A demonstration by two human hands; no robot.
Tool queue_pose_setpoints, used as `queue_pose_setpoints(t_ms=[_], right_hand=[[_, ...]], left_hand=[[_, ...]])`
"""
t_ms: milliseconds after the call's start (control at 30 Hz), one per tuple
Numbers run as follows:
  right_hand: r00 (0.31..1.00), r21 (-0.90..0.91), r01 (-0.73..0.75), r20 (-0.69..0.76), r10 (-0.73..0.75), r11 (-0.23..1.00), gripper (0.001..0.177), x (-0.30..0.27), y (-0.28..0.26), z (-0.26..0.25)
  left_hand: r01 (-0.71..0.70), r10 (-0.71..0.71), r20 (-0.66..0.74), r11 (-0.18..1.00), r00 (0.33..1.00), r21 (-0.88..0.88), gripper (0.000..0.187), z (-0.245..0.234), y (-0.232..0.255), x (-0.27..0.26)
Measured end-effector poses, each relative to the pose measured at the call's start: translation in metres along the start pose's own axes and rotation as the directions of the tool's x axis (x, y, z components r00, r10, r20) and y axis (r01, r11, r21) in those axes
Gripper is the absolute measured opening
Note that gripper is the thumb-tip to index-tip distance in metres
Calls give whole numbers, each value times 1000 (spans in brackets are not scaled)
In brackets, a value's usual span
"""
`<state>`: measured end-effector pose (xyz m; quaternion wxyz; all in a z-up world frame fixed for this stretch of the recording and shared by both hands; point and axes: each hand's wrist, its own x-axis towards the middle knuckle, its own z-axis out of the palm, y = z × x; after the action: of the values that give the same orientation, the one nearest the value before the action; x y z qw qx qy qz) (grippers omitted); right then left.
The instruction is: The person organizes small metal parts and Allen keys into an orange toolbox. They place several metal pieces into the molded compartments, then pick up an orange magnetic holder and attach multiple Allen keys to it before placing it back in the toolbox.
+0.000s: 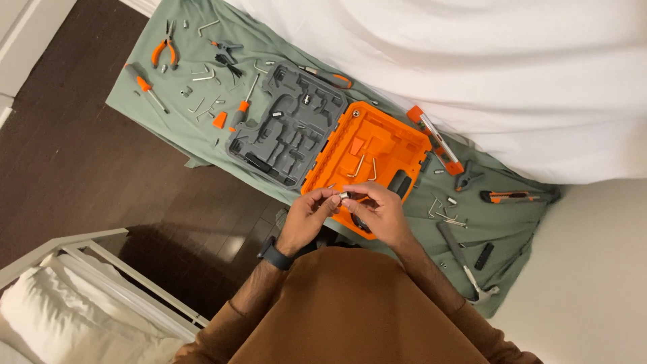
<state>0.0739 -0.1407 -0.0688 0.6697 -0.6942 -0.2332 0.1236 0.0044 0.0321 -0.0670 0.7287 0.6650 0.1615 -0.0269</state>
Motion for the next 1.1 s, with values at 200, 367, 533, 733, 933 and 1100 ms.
queue_pose_setpoints(t_ms=[200,367,533,733,933,1100], right_hand=[[993,-69,-100,56,104,993,25,8,21,9],[979,-152,-182,63,194,971,24,23,37,8],[967,-233,-238,29,252,943,22,42,69,-6],[947,-285,-321,-62,316,903,24,69,117,-24],[943,-330,-332,-118,310,884,25,105,155,-30],[940,-443,-340,-153,303,830,26,129,196,-30]], left_hand=[[66,-65,-31,998,997,22,27,-17,-12,3],[156,-156,-13,975,988,156,31,-35,-40,13],[151,-151,-33,907,988,393,43,-53,-62,21],[14,-80,44,612,996,790,60,-83,-149,56],[34,-160,49,477,986,878,77,-86,-150,70],[34,-187,51,428,981,903,81,-89,-169,71]])
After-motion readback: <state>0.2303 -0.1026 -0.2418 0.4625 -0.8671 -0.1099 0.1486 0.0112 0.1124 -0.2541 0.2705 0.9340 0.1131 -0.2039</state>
